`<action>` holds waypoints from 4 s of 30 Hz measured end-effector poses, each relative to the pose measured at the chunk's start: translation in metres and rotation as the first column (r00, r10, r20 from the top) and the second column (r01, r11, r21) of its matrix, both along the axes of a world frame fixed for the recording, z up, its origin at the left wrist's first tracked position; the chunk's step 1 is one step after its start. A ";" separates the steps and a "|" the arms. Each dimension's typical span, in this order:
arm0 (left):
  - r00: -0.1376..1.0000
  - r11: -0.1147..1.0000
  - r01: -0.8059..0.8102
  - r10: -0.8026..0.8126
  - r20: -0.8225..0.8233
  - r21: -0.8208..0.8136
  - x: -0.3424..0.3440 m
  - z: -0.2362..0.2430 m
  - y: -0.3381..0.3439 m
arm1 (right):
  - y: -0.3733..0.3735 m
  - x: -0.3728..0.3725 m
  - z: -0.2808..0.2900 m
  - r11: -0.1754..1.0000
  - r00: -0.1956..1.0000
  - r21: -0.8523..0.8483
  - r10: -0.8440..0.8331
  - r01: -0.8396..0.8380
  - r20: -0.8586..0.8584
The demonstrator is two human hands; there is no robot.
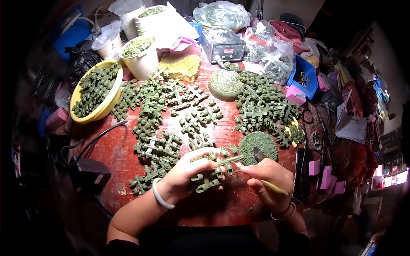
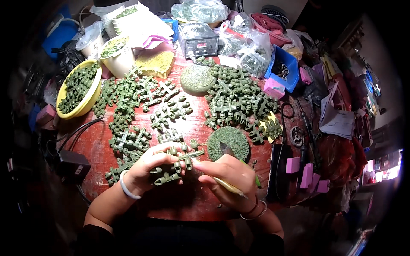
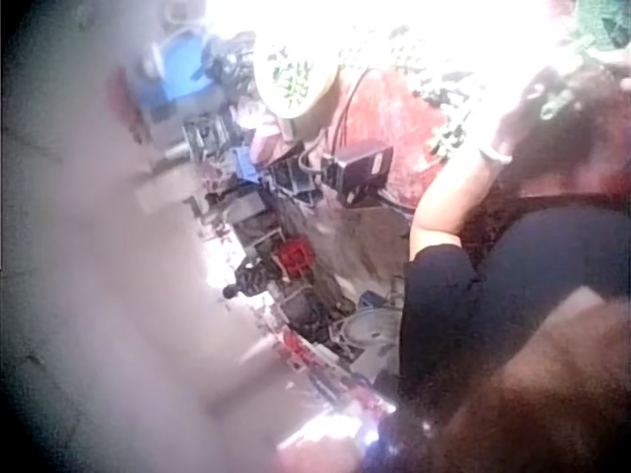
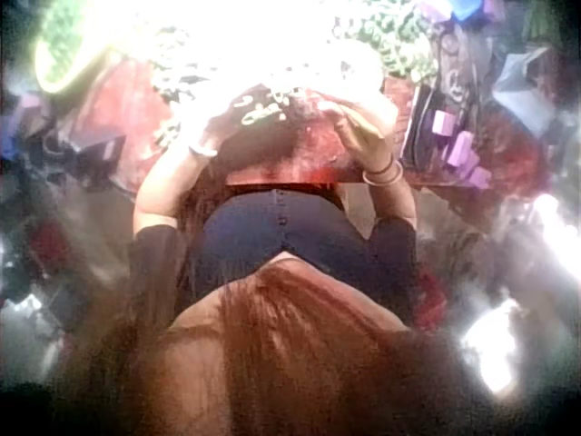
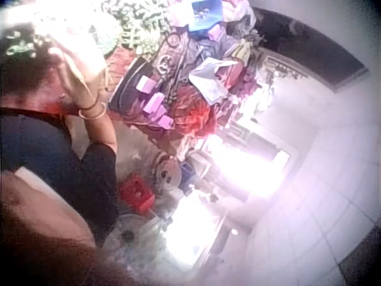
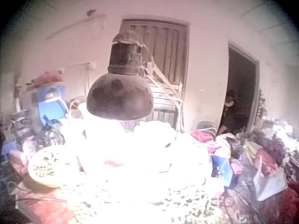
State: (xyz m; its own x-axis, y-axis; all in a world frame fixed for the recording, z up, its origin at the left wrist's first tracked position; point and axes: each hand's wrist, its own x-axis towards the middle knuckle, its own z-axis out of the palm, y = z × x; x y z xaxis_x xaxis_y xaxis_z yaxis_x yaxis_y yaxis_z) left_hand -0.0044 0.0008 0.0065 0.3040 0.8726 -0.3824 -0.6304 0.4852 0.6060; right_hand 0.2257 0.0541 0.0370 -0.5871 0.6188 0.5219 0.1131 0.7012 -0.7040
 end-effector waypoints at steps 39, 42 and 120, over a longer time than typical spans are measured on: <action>0.612 0.776 0.094 0.449 -0.651 0.624 0.012 0.004 -0.008 | -0.006 0.003 -0.001 0.832 0.982 -0.554 -0.086 -0.021 -0.167; 0.602 0.766 0.093 0.466 -0.649 0.636 0.011 0.005 -0.007 | -0.009 0.007 -0.002 0.826 0.987 -0.559 -0.026 -0.067 -0.158; 0.779 0.876 0.174 0.158 -0.607 0.450 -0.007 -0.016 -0.009 | -0.001 -0.014 -0.017 0.993 0.994 0.051 -0.105 0.104 0.011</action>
State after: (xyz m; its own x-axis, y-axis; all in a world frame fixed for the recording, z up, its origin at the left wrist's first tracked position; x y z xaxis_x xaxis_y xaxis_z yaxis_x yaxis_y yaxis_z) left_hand -0.0111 -0.0087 -0.0092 0.1578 0.9866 -0.0418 -0.0417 0.0490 0.9979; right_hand 0.2117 0.0533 0.0203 -0.5282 0.6500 0.5463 0.1971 0.7197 -0.6657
